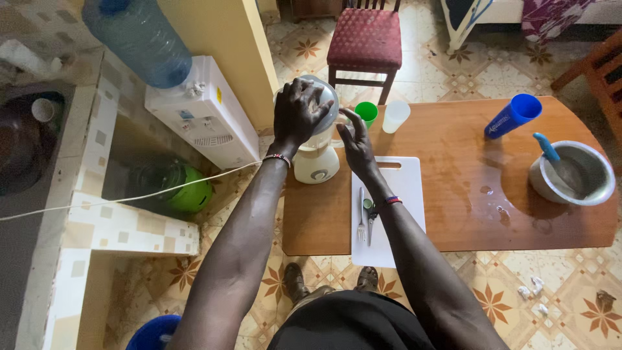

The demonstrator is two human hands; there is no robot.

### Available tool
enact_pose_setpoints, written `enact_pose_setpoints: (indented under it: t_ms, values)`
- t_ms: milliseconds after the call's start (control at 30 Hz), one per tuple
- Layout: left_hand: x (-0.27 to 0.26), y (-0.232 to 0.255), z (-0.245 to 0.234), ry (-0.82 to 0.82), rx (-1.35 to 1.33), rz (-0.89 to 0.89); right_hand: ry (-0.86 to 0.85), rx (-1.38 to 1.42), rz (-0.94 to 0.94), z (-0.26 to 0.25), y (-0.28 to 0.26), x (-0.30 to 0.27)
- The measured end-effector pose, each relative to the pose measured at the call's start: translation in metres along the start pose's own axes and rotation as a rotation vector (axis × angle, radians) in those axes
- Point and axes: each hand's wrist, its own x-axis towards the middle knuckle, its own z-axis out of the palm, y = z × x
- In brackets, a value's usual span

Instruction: The person operates a blender on a small table, holding the lid while running it to blend a liquid. They unplug the cord at the wall, remove the blender jar, pour the blended mixture into cups, carry the jar to the sink, rinse it under the tap, and return it to the table.

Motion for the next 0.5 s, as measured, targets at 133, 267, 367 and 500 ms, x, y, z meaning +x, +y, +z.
enact_pose_setpoints:
  t_ms: [133, 267, 367, 500]
  values:
    - [0.000, -0.002, 0.004, -0.005, -0.010, -0.005, -0.038, 0.069, 0.003, -0.003, 0.005, 0.000]
    - [-0.001, -0.001, 0.005, 0.017, -0.009, -0.005, -0.082, 0.116, 0.037, -0.008, 0.003, 0.001]
    - [-0.001, 0.000, 0.005, 0.016, -0.015, -0.013, -0.112, 0.133, 0.088, -0.012, -0.001, 0.002]
    - [0.000, 0.002, 0.003, 0.008, -0.005, -0.013, -0.141, 0.129, 0.169, -0.016, -0.008, 0.003]
